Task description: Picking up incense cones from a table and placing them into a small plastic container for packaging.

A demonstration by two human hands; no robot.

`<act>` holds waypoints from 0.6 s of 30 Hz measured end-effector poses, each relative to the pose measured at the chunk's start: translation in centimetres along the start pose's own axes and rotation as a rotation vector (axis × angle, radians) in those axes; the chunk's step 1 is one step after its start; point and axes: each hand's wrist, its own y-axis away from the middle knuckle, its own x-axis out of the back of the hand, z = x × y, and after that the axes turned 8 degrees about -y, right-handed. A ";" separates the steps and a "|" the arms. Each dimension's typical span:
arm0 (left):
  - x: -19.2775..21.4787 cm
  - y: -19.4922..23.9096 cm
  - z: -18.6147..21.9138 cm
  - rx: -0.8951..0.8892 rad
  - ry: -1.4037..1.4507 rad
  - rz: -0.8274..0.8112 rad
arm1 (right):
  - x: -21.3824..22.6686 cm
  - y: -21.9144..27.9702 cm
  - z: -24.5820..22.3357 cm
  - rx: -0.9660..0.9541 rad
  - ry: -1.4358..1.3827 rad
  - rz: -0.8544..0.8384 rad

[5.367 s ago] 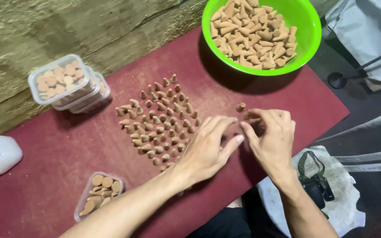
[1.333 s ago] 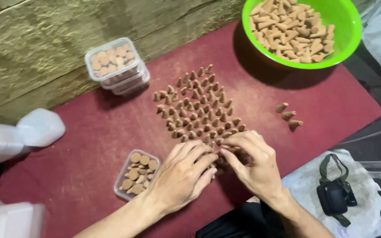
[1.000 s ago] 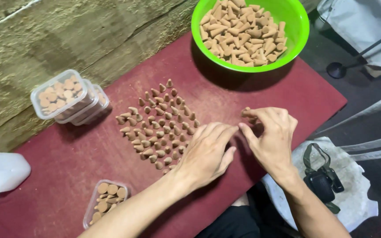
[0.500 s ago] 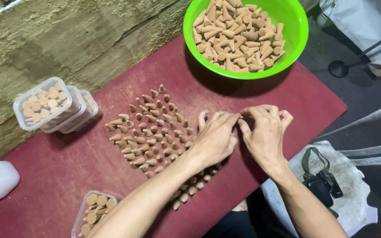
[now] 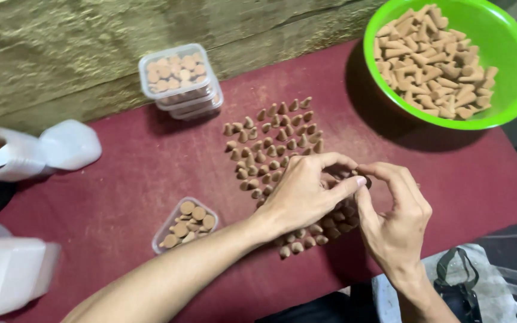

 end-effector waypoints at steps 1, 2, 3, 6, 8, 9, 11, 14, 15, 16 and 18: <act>0.9 0.8 -0.3 0.013 0.003 0.021 | -0.6 0.1 -0.9 0.009 -0.014 -0.018; 1.7 1.7 -0.6 0.054 0.021 0.048 | -1.2 0.2 -1.7 0.033 -0.039 -0.040; 2.6 2.4 -0.9 0.092 0.038 0.073 | -1.7 0.3 -2.5 0.055 -0.062 -0.060; 4.7 4.4 -3.4 0.047 0.026 0.119 | -3.7 1.3 -4.1 0.026 -0.141 -0.104; 5.9 6.2 -4.3 0.100 0.096 0.122 | -5.0 1.8 -5.0 0.047 -0.180 -0.133; 6.6 7.0 -4.5 0.141 0.165 0.114 | -5.7 1.9 -5.5 0.064 -0.211 -0.150; 7.4 8.2 -6.0 0.162 0.271 0.155 | -7.0 2.0 -6.5 0.085 -0.249 -0.168; 8.5 10.0 -8.1 0.190 0.402 0.210 | -8.6 2.5 -7.7 0.102 -0.326 -0.197; 8.9 10.8 -8.7 0.208 0.429 0.222 | -9.0 2.9 -8.1 0.090 -0.368 -0.213; 9.5 11.5 -9.0 0.211 0.431 0.229 | -9.6 3.2 -8.3 0.092 -0.372 -0.220; 10.5 12.7 -9.6 0.229 0.360 0.194 | -10.5 3.8 -8.5 0.035 -0.410 -0.249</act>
